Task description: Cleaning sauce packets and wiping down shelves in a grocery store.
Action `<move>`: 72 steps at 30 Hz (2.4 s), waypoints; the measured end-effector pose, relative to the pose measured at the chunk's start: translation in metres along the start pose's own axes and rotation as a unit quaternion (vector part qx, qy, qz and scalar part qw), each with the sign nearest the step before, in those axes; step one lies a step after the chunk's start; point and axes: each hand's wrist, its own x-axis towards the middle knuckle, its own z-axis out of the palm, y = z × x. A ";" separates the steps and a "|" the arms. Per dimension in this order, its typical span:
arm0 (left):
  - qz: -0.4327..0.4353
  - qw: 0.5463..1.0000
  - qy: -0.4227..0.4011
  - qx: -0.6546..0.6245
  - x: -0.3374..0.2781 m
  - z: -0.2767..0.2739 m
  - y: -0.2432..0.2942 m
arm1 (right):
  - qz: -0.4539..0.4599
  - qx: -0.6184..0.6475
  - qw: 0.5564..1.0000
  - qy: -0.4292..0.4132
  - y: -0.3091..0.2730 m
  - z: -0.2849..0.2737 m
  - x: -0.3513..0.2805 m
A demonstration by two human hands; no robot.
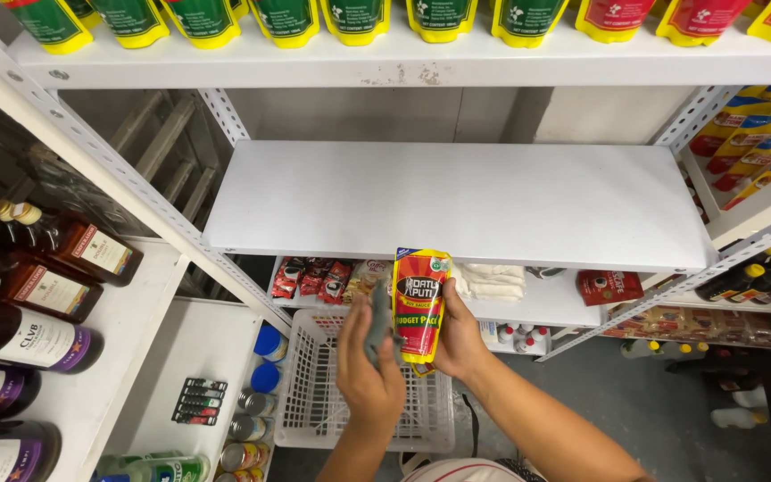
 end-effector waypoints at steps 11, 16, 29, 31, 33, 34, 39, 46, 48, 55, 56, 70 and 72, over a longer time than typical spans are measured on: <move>0.108 0.960 -0.166 0.199 0.027 0.044 -0.008 | -0.035 -0.179 0.966 -0.185 0.007 -0.044 -0.020; 0.001 0.987 -0.135 0.088 0.069 0.039 -0.011 | -0.032 -0.275 0.954 -0.118 0.009 -0.031 -0.037; -0.107 0.917 -0.261 -0.283 0.037 0.056 0.062 | -0.227 -0.149 0.962 -0.030 -0.103 -0.040 -0.068; -0.063 0.932 -0.268 -0.234 0.037 0.069 0.094 | -0.255 -0.162 0.953 -0.033 -0.124 -0.043 -0.077; -0.022 0.945 -0.272 -0.182 0.033 0.085 0.120 | -0.279 -0.173 0.944 -0.034 -0.142 -0.047 -0.087; -0.028 0.951 -0.249 -0.183 0.032 0.095 0.129 | -0.311 -0.192 0.930 -0.038 -0.151 -0.048 -0.091; -0.027 0.959 -0.208 -0.193 0.035 0.149 0.175 | -0.438 -0.333 0.834 0.034 -0.213 -0.029 -0.116; 0.032 0.967 -0.107 -0.228 0.043 0.232 0.227 | -0.480 -0.515 0.694 0.149 -0.285 0.000 -0.164; 0.029 0.966 -0.094 -0.237 0.048 0.252 0.244 | -0.482 -0.593 0.618 0.187 -0.300 -0.002 -0.175; 0.108 0.959 -0.019 -0.262 0.074 0.308 0.310 | -0.498 -0.501 0.701 0.097 -0.364 0.006 -0.209; 0.130 0.959 -0.001 -0.251 0.077 0.314 0.319 | -0.499 -0.491 0.710 0.076 -0.373 0.010 -0.213; 0.196 0.963 0.109 -0.149 0.125 0.386 0.364 | -0.544 -0.617 0.563 0.080 -0.478 0.022 -0.179; 0.209 0.963 0.112 -0.132 0.129 0.389 0.364 | -0.543 -0.614 0.568 0.073 -0.482 0.023 -0.176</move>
